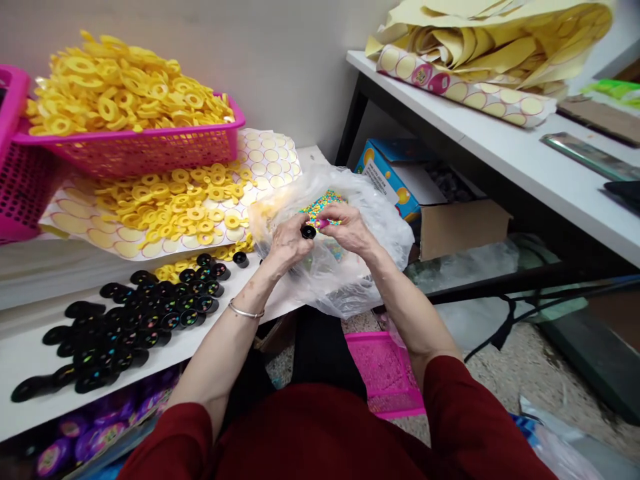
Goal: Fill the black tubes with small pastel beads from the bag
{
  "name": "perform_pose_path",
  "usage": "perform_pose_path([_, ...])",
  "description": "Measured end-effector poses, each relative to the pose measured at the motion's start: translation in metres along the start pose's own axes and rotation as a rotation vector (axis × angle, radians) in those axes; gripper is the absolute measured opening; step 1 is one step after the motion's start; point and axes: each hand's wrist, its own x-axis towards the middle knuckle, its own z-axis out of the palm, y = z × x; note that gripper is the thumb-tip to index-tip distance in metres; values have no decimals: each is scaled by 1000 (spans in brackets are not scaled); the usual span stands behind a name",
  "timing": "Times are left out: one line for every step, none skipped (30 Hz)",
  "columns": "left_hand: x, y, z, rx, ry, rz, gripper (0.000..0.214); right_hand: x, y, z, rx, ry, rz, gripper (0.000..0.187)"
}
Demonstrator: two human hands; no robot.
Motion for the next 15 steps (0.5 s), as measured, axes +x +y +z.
perform_pose_path([1, 1, 4, 0, 0, 3, 39, -1, -3, -2, -166, -30, -49, 11])
perform_pose_path([2, 1, 6, 0, -7, 6, 36, -1, -7, -4, -328, -68, -85, 15])
perform_pose_path([2, 1, 9, -2, -21, 8, 34, -2, -10, -5, -477, -111, -109, 20])
perform_pose_path([2, 0, 10, -4, -39, 11, 32, -3, -14, -6, -603, -154, -124, 23])
perform_pose_path([1, 0, 12, -7, -56, 12, 30, -4, -18, -7, -698, -192, -138, 26])
perform_pose_path([1, 0, 13, -9, -67, 11, 30, -5, -21, -7, -756, -219, -148, 27])
perform_pose_path([1, -1, 15, -11, -72, 9, 29, -6, -22, -7, -776, -227, -154, 28])
perform_pose_path([1, -1, 16, -15, -73, 10, 29, -7, -21, -6, -757, -214, -152, 28])
perform_pose_path([0, -2, 16, -20, -68, 18, 28, -9, -19, -6, -701, -178, -143, 27])
perform_pose_path([0, -2, 15, -23, -56, 31, 27, -10, -14, -6, -611, -124, -121, 23])
perform_pose_path([-1, -3, 13, -28, -36, 48, 26, -11, -8, -5, -490, -58, -85, 19])
perform_pose_path([-4, -3, 10, -35, -11, 70, 25, -11, 0, -3, -338, 15, -31, 14])
perform_pose_path([-8, -3, 5, -46, 21, 94, 25, -11, 9, -1, -163, 82, 42, 9])
perform_pose_path([-14, -3, -1, -61, 55, 118, 25, -11, 17, 1, 21, 141, 128, 8])
perform_pose_path([-23, -3, -8, -78, 90, 142, 25, -11, 25, 4, 194, 184, 222, 11])
